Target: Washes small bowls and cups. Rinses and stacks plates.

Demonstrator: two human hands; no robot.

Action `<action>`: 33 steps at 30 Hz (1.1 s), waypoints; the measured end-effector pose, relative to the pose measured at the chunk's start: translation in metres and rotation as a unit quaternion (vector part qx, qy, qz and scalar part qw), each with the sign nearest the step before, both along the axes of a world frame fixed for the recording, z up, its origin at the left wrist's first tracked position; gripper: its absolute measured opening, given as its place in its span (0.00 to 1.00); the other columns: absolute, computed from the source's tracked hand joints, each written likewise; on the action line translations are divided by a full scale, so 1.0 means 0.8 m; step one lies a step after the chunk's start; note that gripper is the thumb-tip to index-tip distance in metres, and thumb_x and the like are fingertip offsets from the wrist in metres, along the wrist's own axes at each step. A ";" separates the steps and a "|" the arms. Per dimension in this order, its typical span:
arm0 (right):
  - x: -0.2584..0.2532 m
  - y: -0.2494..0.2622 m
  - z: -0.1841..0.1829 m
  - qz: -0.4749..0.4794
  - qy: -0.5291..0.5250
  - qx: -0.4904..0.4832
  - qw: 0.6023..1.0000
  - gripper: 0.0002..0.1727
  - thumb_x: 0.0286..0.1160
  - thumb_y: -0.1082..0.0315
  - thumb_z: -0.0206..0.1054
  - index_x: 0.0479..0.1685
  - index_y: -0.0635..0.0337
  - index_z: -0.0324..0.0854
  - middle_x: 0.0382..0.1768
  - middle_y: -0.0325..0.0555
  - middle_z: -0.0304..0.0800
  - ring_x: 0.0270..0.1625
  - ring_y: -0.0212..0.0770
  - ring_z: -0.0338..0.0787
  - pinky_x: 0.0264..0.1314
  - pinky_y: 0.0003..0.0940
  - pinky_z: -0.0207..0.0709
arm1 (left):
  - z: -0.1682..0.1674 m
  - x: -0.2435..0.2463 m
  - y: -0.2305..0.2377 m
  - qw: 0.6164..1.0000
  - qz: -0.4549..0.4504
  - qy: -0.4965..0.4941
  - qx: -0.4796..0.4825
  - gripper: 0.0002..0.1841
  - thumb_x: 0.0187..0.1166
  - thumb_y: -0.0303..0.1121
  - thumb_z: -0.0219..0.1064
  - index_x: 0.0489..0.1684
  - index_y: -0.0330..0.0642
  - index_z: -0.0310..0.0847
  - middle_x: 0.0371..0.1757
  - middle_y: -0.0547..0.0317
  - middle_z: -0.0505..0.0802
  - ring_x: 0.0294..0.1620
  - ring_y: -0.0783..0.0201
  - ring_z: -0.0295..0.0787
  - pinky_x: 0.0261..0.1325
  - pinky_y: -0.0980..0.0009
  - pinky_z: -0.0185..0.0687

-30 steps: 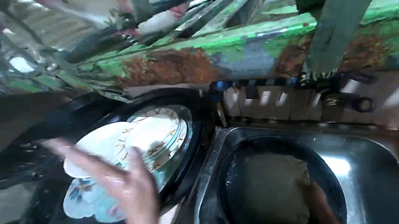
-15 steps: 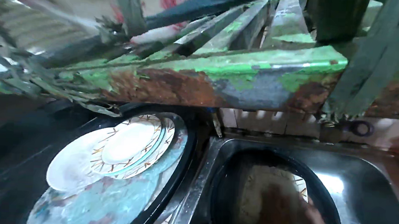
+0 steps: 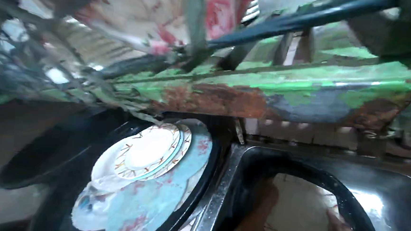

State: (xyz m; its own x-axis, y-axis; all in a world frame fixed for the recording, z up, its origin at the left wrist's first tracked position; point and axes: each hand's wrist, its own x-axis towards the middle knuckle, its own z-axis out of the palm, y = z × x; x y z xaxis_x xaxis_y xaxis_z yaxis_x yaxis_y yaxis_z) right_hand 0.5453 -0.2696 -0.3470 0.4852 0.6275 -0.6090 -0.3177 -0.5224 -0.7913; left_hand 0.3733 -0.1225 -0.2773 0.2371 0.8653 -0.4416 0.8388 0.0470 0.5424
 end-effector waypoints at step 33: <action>0.002 -0.009 -0.005 0.023 0.019 0.091 0.995 0.32 0.94 0.53 0.46 0.92 0.58 0.50 0.76 0.55 0.75 0.71 0.39 0.81 0.72 0.41 0.78 | 0.005 -0.023 -0.045 0.990 -0.077 -0.068 0.100 0.32 0.92 0.48 0.50 0.89 0.36 0.62 0.92 0.38 0.60 0.94 0.45 0.50 0.93 0.50 0.47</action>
